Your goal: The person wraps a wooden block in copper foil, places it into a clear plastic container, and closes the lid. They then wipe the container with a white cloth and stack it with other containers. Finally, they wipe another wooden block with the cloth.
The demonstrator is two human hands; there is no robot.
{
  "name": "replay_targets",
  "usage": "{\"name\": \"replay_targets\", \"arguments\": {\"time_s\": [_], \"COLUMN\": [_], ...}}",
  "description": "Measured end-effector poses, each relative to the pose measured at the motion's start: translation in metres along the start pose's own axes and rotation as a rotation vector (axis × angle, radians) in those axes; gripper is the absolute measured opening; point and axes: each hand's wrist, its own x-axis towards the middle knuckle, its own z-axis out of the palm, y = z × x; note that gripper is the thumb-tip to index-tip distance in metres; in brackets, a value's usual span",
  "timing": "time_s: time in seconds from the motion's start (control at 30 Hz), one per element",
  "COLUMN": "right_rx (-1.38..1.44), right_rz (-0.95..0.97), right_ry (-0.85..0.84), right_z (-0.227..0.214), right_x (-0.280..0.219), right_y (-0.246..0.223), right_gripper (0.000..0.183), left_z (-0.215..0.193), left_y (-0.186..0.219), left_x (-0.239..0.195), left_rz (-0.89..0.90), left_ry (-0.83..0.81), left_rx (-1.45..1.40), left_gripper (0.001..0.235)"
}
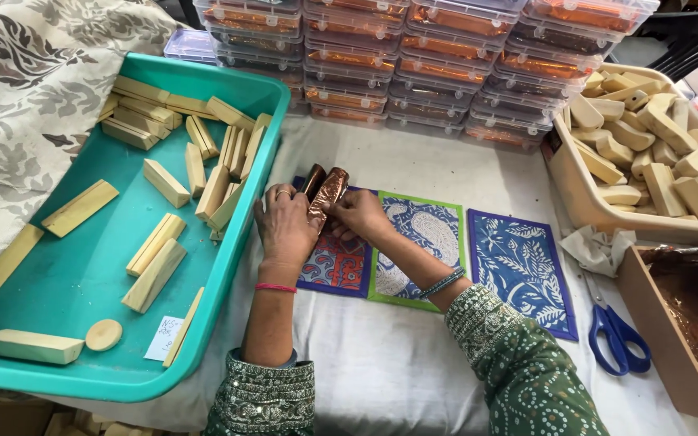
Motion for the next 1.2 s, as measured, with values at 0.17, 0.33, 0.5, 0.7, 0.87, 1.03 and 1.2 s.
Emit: {"name": "replay_targets", "arguments": {"time_s": [0.17, 0.33, 0.5, 0.7, 0.87, 1.03, 1.2], "right_rx": [0.080, 0.016, -0.085, -0.330, -0.419, -0.448, -0.283], "right_rz": [-0.053, -0.120, -0.241, -0.460, -0.496, -0.428, -0.060], "right_ry": [-0.025, -0.048, -0.099, 0.012, 0.175, 0.409, 1.086], "right_z": [-0.007, -0.038, -0.091, -0.151, -0.198, -0.237, -0.285], "right_x": [-0.013, -0.053, -0.112, -0.200, -0.278, -0.364, -0.476], "right_y": [0.005, 0.016, 0.037, 0.046, 0.070, 0.105, 0.171], "right_gripper": [0.032, 0.028, 0.023, 0.019, 0.014, 0.014, 0.022], "left_z": [0.003, 0.008, 0.019, 0.013, 0.037, 0.085, 0.095], "left_y": [-0.006, -0.011, -0.013, 0.033, 0.095, 0.115, 0.118], "left_x": [0.000, 0.003, 0.008, -0.010, -0.014, -0.012, -0.023], "left_rz": [-0.001, 0.013, 0.181, 0.473, 0.546, 0.618, 0.721], "left_ry": [-0.012, -0.025, 0.107, 0.129, -0.124, -0.282, -0.245], "left_rx": [-0.048, -0.085, -0.040, -0.232, -0.406, -0.496, -0.379], "left_gripper": [0.036, 0.032, 0.032, 0.029, 0.028, 0.033, 0.041]}}
